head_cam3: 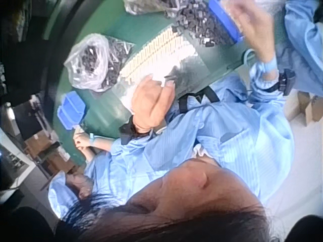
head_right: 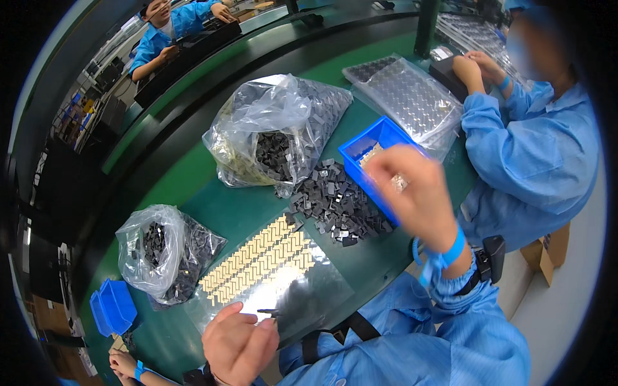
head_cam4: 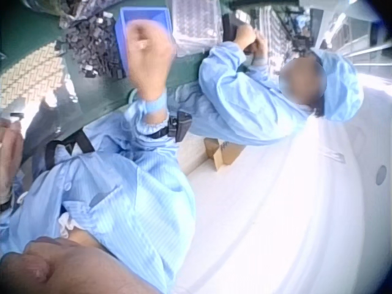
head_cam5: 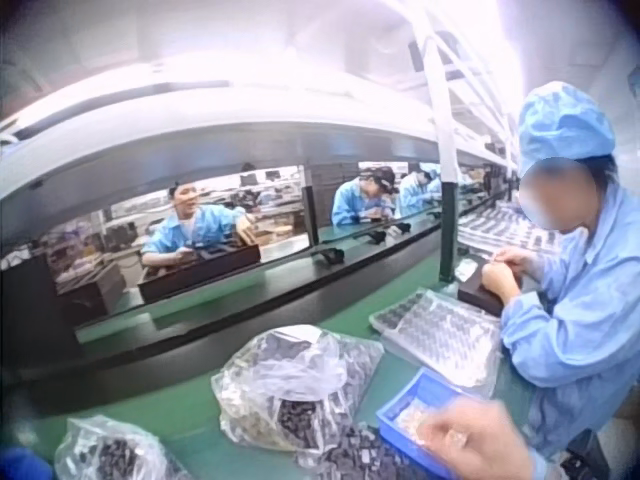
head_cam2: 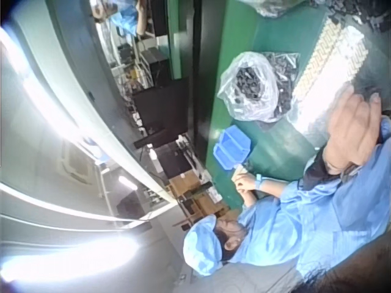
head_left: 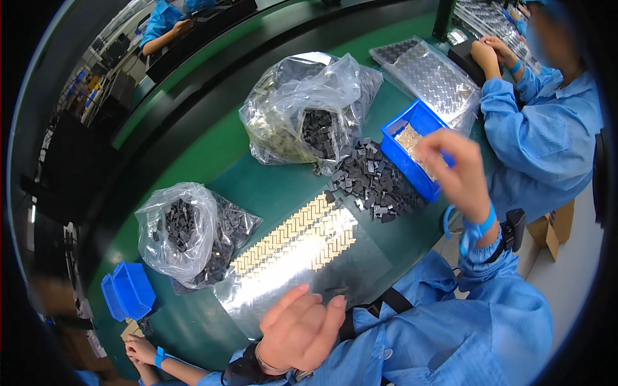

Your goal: Assembling small electronic or plastic components by inserting metal pins into black plastic housings.

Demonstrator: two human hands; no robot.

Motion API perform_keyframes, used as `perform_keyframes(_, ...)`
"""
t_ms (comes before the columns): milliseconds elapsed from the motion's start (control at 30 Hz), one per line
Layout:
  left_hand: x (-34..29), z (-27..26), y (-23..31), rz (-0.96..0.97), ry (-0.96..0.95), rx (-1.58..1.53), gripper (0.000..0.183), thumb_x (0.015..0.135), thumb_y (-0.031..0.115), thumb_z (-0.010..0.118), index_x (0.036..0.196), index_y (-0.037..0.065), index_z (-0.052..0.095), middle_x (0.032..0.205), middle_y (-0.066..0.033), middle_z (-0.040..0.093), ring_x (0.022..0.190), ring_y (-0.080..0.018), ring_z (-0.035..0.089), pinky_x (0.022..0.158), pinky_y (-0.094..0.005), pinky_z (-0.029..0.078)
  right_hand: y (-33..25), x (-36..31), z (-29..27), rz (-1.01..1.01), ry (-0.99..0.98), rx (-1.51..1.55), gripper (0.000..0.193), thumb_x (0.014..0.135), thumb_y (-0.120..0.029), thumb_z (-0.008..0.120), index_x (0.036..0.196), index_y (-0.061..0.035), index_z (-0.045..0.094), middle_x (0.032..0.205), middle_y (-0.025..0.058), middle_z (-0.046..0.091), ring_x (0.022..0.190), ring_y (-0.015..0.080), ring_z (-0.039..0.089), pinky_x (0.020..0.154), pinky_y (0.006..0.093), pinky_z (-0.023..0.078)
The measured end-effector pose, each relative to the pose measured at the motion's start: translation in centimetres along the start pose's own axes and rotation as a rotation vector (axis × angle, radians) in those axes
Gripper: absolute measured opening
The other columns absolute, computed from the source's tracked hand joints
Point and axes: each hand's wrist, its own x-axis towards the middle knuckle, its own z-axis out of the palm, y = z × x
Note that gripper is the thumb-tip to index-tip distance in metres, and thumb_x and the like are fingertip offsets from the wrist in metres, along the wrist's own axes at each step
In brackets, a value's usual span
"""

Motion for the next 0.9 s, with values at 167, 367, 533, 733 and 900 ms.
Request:
perform_keyframes(167,0.2,0.6,-0.4,0.185,-0.099,0.144,0.012,0.071,0.005,0.064,0.084,0.005,0.065,0.074,-0.0015,0.051,0.071,-0.0153,0.056,0.081,-0.0324,0.049,-4.5,-3.0,3.6,0.092,-0.751,0.860,0.007,0.083,-0.007,0.060,0.083,0.0000,0.061,0.085,0.0071,0.058,0.079,0.0140,0.055,0.071,0.0266,0.043)
perform_keyframes(367,0.2,0.8,-0.3,0.248,-0.130,0.225,0.011,0.072,0.006,0.064,0.083,0.005,0.064,0.075,-0.0011,0.049,0.073,-0.0142,0.056,0.080,-0.0315,0.050,-4.7,-4.1,4.8,0.207,-0.829,0.997,0.016,0.083,-0.017,0.062,0.085,-0.0013,0.060,0.082,0.0031,0.056,0.073,0.0104,0.048,0.067,0.0251,0.041)
perform_keyframes(533,0.5,1.3,-0.4,0.289,-0.100,0.244,0.011,0.073,0.006,0.064,0.083,0.005,0.064,0.074,-0.0010,0.049,0.073,-0.0142,0.056,0.079,-0.0311,0.050,-4.1,-4.2,4.8,0.197,-0.802,0.936,0.016,0.082,-0.017,0.063,0.083,-0.0015,0.059,0.080,0.0025,0.055,0.071,0.0099,0.047,0.066,0.0251,0.041)
perform_keyframes(733,0.8,2.7,-0.6,0.206,-0.158,0.179,0.017,0.070,0.007,0.068,0.083,0.000,0.058,0.076,-0.0092,0.053,0.072,-0.0220,0.054,0.072,-0.0379,0.050,-3.8,-4.5,4.7,0.152,-0.679,0.845,0.012,0.080,-0.013,0.063,0.078,-0.0032,0.056,0.077,0.0041,0.054,0.069,0.0133,0.050,0.064,0.0269,0.040)
perform_keyframes(900,1.5,5.0,-3.0,-0.098,-0.113,0.118,0.044,0.059,0.017,0.079,0.094,0.003,0.057,0.081,-0.0101,0.054,0.073,-0.0270,0.055,0.065,-0.0385,0.048,-2.5,-3.7,4.6,-0.054,-0.368,0.397,0.006,0.078,-0.005,0.061,0.078,-0.0016,0.055,0.080,0.0079,0.056,0.074,0.0192,0.055,0.067,0.0286,0.042)
